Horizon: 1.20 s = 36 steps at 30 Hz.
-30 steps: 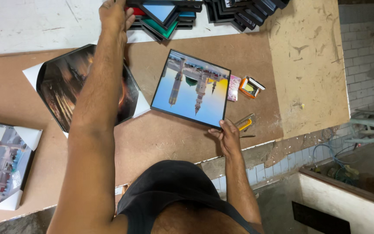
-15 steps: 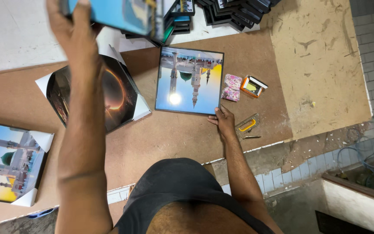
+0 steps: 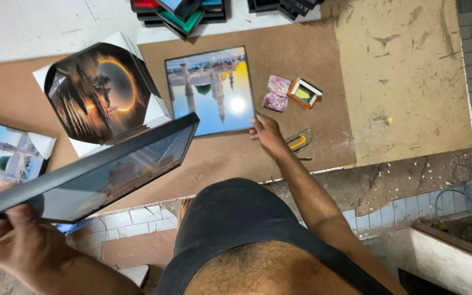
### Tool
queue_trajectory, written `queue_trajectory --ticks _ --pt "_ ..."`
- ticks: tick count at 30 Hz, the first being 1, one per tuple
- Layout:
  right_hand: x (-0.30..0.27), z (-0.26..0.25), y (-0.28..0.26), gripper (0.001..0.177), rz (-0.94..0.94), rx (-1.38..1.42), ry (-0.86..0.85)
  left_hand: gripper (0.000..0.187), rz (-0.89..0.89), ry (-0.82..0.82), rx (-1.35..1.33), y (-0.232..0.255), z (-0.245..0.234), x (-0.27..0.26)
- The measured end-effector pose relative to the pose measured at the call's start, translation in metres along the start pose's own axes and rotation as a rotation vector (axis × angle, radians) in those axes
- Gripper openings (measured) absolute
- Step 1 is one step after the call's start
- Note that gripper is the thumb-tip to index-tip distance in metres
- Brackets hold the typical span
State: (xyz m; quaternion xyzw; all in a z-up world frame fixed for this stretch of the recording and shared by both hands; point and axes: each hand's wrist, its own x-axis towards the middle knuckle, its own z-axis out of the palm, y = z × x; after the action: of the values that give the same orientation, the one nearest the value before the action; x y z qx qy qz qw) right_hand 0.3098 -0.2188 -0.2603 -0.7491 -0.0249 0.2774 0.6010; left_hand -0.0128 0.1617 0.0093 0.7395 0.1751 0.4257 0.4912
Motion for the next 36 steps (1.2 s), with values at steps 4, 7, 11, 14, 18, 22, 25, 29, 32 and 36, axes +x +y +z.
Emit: queue_trajectory --ticks 4,7,11,14,18,22,25,29,32,36 --pt "0.022 -0.008 -0.024 0.046 -0.312 -0.745 0.049 0.031 -0.173 -0.092 0.016 0.041 0.049 -0.034" --pt "0.017 -0.023 -0.036 0.033 -0.361 -1.061 0.233 0.034 -0.139 -0.290 0.075 0.061 0.085 -0.046" --pt "0.027 -0.069 -0.038 0.054 -0.766 -1.251 0.378 0.037 -0.120 -0.460 0.119 0.071 0.121 -0.057" --pt "0.048 -0.098 -0.030 0.043 -0.638 -1.253 0.094 0.040 -0.101 -0.537 0.100 0.072 0.136 -0.060" --pt "0.066 -0.120 -0.018 0.023 -0.489 -1.156 -0.134 0.040 -0.111 -0.571 0.063 0.067 0.149 -0.057" --pt "0.062 -0.121 -0.043 0.012 -0.569 -1.097 -0.045 0.044 -0.063 -0.498 0.093 0.060 0.157 -0.050" --pt "0.022 -0.106 -0.085 0.016 -0.642 -1.085 0.242 0.039 -0.032 -0.411 0.046 0.054 0.163 -0.048" --pt "-0.053 -0.082 -0.161 0.010 -0.612 -0.521 0.166 0.038 0.093 -0.372 0.108 0.044 0.178 -0.043" --pt "-0.107 -0.053 -0.202 0.014 -0.440 0.279 -0.199 0.040 0.137 -0.355 0.136 0.042 0.190 -0.041" --pt "-0.145 -0.015 -0.226 0.018 -0.551 0.217 -0.309 0.057 0.277 -0.388 0.134 0.042 0.196 -0.036"
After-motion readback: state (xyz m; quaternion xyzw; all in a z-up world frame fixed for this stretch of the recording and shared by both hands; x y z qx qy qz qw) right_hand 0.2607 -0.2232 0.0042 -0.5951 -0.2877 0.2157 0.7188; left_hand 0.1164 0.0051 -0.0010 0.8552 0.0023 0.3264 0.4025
